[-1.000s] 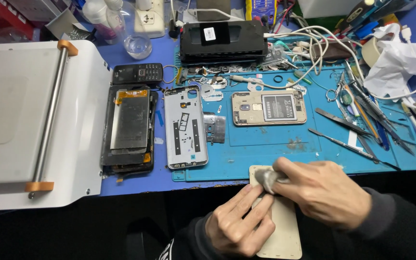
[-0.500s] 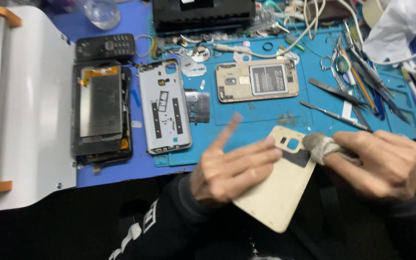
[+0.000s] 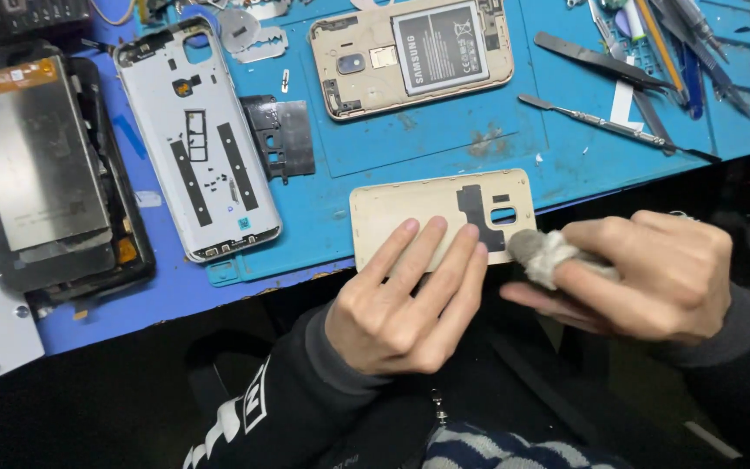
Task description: The person wipes a beige phone back cover with a cloth, rubbing its camera cutout and surfaces, then sets it down and picks up a rose-gold phone. They fit the cover onto the phone body, then wrap adhesive tape around the assembled phone, pressing the tape along its edges.
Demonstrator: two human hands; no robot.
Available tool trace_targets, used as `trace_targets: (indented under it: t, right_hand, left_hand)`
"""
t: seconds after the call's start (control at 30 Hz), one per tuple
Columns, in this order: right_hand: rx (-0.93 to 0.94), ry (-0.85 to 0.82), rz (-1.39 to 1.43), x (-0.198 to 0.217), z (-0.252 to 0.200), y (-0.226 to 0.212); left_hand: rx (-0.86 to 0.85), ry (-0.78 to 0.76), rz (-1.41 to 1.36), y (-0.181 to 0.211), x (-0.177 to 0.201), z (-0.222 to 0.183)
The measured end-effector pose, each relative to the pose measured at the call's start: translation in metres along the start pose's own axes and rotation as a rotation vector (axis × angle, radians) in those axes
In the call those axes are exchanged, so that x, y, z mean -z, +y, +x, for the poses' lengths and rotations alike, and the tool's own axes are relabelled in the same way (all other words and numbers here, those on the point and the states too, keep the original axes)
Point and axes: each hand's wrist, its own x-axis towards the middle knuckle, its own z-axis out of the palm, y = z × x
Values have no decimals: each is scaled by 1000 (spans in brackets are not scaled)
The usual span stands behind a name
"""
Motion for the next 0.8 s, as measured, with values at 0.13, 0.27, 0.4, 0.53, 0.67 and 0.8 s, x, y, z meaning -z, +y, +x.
trace_targets:
  t: [0.13, 0.27, 0.4, 0.53, 0.67, 0.8]
  right_hand:
    - [-196, -75, 29, 9, 5, 17]
    - [-82, -319, -228, 10, 13, 24]
    - [165, -277, -178, 4, 51, 24]
    - [202, -327, -184, 2, 63, 28]
    - [130, -573, -228, 8, 45, 46]
    - [250, -378, -42, -11, 96, 19]
  left_hand:
    - [11, 37, -10, -3, -5, -7]
    - [23, 87, -28, -6, -12, -12]
    - [8, 101, -49, -13, -11, -16]
    - [-4, 116, -69, -14, -14, -15]
    - [21, 138, -77, -17, -15, -18]
    - [5, 155, -73, -17, -14, -19]
